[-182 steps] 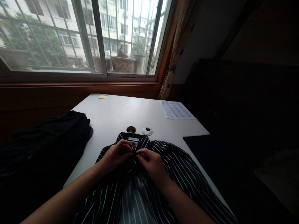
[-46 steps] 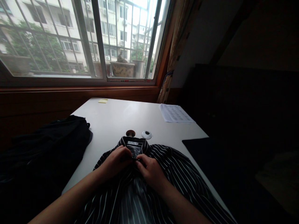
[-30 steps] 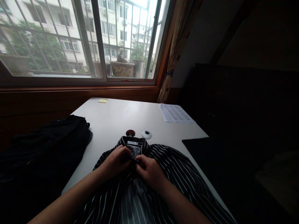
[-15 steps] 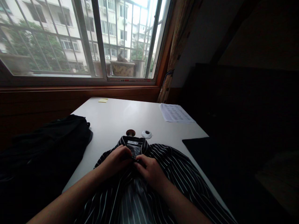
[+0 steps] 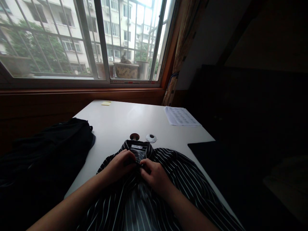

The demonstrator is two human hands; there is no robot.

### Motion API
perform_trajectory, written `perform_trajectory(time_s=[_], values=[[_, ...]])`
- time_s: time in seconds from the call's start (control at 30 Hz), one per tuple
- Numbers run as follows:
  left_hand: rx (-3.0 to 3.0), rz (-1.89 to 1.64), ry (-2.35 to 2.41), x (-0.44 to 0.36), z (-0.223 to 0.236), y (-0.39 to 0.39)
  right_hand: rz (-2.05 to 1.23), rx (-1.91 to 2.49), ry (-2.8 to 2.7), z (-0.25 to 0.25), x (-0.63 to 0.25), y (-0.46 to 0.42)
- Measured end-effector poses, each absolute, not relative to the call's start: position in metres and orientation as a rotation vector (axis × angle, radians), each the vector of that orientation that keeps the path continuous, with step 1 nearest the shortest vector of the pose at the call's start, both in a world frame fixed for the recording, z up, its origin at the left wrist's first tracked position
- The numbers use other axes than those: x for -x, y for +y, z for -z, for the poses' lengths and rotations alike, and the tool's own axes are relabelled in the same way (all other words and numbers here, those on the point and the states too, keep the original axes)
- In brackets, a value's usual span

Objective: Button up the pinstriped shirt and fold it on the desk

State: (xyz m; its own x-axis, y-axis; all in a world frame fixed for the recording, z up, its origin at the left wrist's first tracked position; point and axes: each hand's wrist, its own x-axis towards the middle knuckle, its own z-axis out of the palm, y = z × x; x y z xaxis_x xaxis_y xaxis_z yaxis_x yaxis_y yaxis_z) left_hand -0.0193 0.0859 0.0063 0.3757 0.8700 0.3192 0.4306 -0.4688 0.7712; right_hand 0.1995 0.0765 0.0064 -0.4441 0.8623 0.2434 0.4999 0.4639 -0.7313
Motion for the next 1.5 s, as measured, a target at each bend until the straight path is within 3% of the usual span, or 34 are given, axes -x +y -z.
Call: perform_trajectory(time_s=[1.5], values=[[-2.035, -0.965, 1.077, 0.0191, -0.0104, 0.0852, -0.784, 1.127, -2.072, -0.0087, -0.1997, 0.0757]])
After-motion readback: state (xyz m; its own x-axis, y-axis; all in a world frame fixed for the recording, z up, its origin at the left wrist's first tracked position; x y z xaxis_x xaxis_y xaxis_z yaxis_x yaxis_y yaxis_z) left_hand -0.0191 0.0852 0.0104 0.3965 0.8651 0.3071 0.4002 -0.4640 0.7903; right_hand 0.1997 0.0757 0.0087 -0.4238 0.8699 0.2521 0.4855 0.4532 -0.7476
